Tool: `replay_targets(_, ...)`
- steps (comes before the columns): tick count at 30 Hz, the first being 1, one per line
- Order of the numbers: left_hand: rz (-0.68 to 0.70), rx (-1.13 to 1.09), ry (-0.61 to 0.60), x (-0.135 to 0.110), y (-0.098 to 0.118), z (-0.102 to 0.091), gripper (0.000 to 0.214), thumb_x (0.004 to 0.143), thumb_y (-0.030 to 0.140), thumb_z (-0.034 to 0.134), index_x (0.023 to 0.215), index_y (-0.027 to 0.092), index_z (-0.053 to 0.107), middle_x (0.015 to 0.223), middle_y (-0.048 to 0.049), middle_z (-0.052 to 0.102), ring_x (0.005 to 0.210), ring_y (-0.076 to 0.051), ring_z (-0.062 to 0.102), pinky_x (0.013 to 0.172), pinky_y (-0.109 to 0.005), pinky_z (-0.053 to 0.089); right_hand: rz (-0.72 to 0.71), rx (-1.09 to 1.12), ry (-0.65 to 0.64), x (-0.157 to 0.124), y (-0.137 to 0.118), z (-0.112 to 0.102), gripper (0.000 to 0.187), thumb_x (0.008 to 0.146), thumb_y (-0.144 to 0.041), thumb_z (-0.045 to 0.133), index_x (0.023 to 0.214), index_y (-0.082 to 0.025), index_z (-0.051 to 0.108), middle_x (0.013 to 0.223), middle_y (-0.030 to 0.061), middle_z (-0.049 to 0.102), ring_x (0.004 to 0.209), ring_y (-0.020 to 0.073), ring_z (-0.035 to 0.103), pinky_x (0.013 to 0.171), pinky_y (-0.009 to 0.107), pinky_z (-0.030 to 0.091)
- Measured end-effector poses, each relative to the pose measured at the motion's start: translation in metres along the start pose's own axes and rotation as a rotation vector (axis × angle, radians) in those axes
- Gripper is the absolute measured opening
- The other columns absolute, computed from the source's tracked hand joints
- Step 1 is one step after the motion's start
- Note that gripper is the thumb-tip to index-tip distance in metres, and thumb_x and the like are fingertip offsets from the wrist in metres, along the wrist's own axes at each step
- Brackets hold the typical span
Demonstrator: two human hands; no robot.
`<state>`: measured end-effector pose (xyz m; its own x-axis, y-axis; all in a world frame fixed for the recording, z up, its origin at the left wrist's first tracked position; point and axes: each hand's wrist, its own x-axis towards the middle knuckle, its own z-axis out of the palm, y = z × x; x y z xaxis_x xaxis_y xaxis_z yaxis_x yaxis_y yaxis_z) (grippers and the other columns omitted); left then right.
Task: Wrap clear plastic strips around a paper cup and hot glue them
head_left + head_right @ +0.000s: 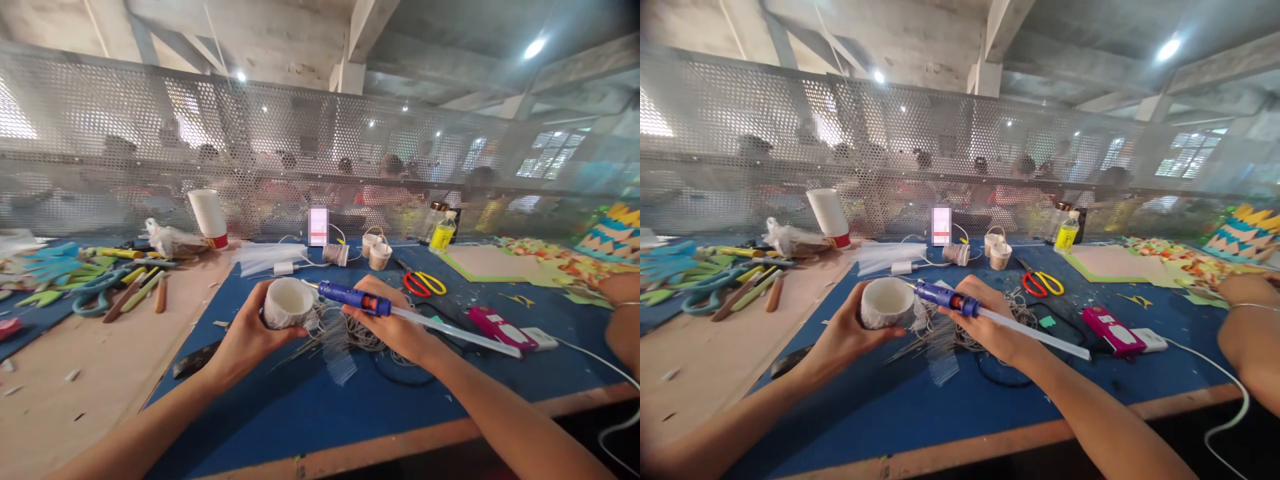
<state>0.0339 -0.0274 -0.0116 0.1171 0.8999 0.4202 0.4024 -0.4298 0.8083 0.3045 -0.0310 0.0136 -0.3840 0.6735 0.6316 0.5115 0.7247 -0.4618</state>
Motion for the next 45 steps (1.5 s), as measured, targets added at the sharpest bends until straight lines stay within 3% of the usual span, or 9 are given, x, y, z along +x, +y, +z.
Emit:
replay_targets(5, 0.014, 0.167, 0.054, -0.003, 0.002, -0.002, 0.078, 0.064, 0.050, 0.084, 0.127, 0.026, 0.046, 0.108, -0.0037, 0.068, 0.098, -0.024, 0.067, 0.083, -0.034, 0.055, -0.083, -0.103, -0.115, -0.005, -0.002, -0.004, 0.007, 0.094, -0.024, 0.062, 0.099, -0.020, 0.059, 0.099, 0.0034, 0.061, 0.084, 0.0140, 0.060, 0.072, 0.025, 0.045)
replay_targets(13, 0.072, 0.404, 0.111, -0.006, 0.001, 0.001, 0.078, 0.064, 0.058, 0.082, 0.126, 0.028, 0.046, 0.113, -0.0049, 0.068, 0.096, -0.027, 0.069, 0.077, -0.038, 0.057, -0.143, -0.357, -0.226, -0.006, -0.010, -0.004, 0.011, 0.099, -0.026, 0.054, 0.099, -0.018, 0.061, 0.091, 0.0030, 0.061, 0.078, 0.0141, 0.058, 0.062, 0.026, 0.037)
replay_targets(24, 0.100, 0.476, 0.037, -0.011, 0.004, 0.004, 0.068, 0.077, 0.045, 0.071, 0.134, 0.026, 0.040, 0.111, -0.0054, 0.067, 0.092, -0.024, 0.069, 0.076, -0.036, 0.057, -0.186, -0.595, -0.227, -0.007, -0.012, -0.004, 0.005, 0.094, -0.020, 0.059, 0.095, -0.018, 0.054, 0.099, 0.0051, 0.061, 0.082, 0.0161, 0.056, 0.061, 0.029, 0.035)
replay_targets(45, 0.052, 0.498, 0.013, -0.011, 0.010, 0.003, 0.065, 0.077, 0.053, 0.071, 0.129, 0.026, 0.043, 0.105, -0.0044, 0.067, 0.088, -0.025, 0.069, 0.074, -0.036, 0.056, -0.213, -0.689, -0.177, -0.007, -0.011, -0.001, 0.011, 0.097, -0.027, 0.058, 0.093, -0.018, 0.054, 0.095, 0.0059, 0.062, 0.078, 0.0167, 0.055, 0.059, 0.031, 0.031)
